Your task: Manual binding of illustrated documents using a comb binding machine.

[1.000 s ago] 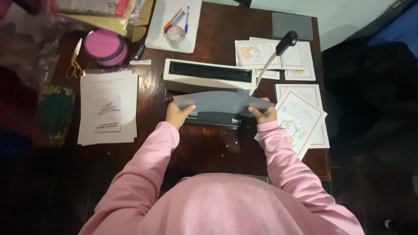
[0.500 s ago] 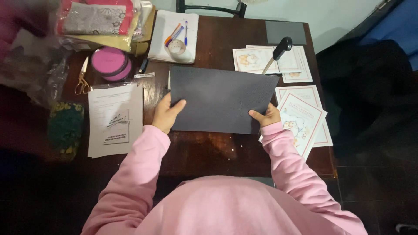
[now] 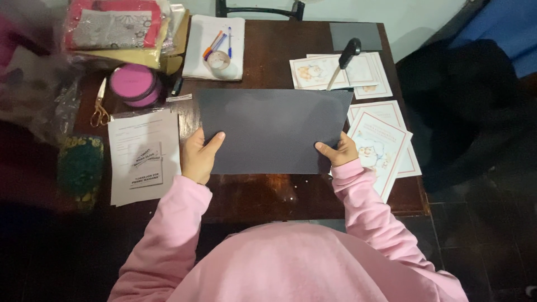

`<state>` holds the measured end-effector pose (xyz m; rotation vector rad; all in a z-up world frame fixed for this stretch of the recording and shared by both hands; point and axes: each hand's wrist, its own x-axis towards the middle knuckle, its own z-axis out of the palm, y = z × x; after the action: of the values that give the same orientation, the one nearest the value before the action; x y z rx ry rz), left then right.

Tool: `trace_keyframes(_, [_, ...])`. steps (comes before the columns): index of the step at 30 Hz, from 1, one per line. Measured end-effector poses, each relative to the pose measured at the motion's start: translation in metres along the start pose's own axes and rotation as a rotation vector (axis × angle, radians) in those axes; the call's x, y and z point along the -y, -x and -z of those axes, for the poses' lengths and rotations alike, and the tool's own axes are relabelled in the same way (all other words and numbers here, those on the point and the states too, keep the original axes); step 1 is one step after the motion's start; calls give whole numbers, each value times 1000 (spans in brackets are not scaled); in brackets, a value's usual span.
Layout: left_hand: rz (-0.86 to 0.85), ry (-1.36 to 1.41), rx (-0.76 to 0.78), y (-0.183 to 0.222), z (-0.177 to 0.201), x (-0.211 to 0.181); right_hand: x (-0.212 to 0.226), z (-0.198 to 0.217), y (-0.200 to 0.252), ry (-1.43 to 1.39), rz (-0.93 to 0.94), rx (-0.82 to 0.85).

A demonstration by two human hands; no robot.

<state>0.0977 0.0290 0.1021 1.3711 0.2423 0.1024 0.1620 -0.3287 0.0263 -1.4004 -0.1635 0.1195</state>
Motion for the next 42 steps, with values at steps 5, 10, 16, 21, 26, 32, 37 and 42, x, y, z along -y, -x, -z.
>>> trace_keyframes(5, [-54, 41, 39, 2, -1, 2, 18, 0, 8, 68, 22, -31])
trace_keyframes(10, [-70, 35, 49, 4, -5, 2, 29, 0, 15, 52, 37, -51])
trace_keyframes(16, [-100, 36, 49, 6, -8, 5, 37, 0, 21, 72, 45, -73])
trace_keyframes(21, [-108, 45, 59, 14, -16, -6, 45, 1, 26, 65, 38, -61])
trace_keyframes(26, [-114, 10, 54, 19, -19, -9, 47, 4, 30, 51, 54, -50])
trace_keyframes(32, [-100, -15, 49, 25, -23, -10, 46, 11, 36, 56, 57, -46])
trace_keyframes(37, [-107, -3, 54, 23, -25, 2, 41, 15, 37, 82, 61, -55])
trace_keyframes(42, [41, -135, -101, 18, -27, 45, -16, 28, 27, 175, -151, -125])
